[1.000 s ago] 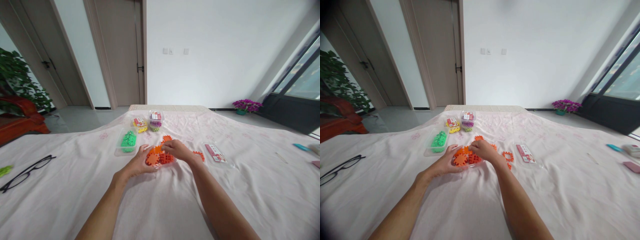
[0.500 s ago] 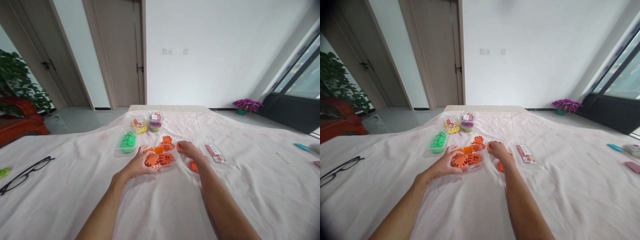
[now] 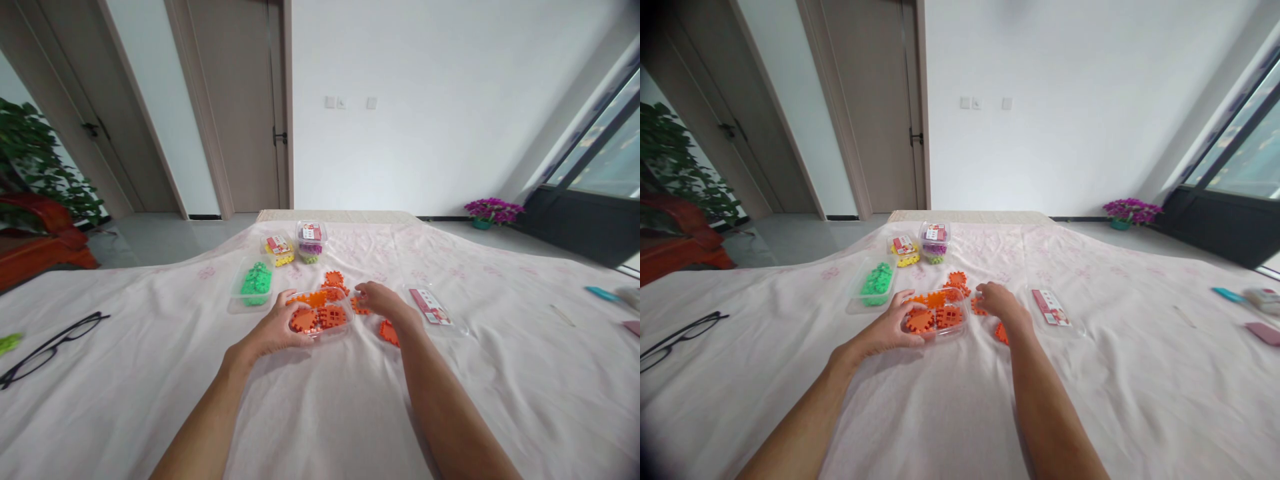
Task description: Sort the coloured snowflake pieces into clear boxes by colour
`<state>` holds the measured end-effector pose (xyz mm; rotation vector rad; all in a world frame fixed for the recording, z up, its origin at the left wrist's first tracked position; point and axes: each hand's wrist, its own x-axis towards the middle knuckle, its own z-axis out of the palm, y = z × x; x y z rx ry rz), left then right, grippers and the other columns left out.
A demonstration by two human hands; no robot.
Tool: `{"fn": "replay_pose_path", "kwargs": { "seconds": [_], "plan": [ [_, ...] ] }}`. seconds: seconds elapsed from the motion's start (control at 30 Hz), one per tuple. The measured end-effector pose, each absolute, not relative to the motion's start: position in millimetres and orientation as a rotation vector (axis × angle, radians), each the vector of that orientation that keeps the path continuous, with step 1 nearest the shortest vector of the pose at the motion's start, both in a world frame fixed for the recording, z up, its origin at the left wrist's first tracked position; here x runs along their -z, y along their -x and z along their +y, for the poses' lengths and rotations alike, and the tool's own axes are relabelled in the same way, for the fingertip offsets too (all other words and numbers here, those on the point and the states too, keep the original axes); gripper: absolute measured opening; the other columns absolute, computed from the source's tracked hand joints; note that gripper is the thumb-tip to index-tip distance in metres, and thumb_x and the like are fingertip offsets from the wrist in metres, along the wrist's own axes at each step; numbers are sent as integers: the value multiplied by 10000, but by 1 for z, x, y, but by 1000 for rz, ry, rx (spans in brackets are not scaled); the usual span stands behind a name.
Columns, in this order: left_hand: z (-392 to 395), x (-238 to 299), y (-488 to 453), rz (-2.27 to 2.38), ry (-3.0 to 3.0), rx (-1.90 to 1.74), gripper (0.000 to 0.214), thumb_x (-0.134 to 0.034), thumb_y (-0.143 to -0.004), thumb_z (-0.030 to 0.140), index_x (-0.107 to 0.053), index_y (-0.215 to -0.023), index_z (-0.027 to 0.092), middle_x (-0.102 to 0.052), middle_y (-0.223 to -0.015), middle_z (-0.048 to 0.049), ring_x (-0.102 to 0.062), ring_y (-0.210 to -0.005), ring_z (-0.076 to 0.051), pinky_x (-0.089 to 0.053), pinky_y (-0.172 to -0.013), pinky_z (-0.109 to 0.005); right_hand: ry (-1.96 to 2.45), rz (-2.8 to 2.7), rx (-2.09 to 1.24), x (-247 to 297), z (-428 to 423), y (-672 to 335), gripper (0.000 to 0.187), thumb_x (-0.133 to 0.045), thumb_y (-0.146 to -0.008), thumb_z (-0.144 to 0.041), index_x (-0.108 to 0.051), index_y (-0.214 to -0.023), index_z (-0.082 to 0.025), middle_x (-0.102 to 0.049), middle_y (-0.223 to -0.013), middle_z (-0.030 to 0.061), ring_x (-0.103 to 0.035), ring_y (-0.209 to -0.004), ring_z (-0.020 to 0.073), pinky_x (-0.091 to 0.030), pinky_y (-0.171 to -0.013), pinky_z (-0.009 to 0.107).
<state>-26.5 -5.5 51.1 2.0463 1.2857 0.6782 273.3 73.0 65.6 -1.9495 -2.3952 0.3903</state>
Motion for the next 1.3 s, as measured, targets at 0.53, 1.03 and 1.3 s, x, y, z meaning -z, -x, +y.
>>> {"fn": "replay_pose_path", "kwargs": {
  "seconds": [0.53, 1.03, 1.3],
  "plan": [
    [-10, -54, 24, 1287, -2001, -737, 672, -785, -626, 596, -639, -1192, 263, -268, -1499, -89, -370, -1381, -326, -360, -1145, -460, 1726, -2289, -333, -101, 57, -264, 500, -717, -729, -377, -664, -1194, -201, -679, -1117, 86, -638, -933, 216, -454, -792, 289],
    [-11, -52, 23, 1287, -1964, -758, 583, -789, -636, 578, -660, -1130, 299, -243, -1498, -65, -373, -1381, -316, -347, -1148, -477, 1385, -2552, -494, -118, 31, -222, 430, -726, -729, -225, -683, -1157, -213, -692, -1124, 68, -628, -997, 221, -462, -845, 303],
    [-10, -54, 23, 1287, -1986, -740, 660, -778, -624, 611, -655, -1174, 267, -274, -1483, -81, -371, -1376, -332, -353, -1150, -467, 1834, -2289, -588, -128, 37, -276, 447, -740, -716, -249, -687, -1159, -249, -717, -1082, 57, -667, -909, 214, -487, -754, 294]
  ]
}}
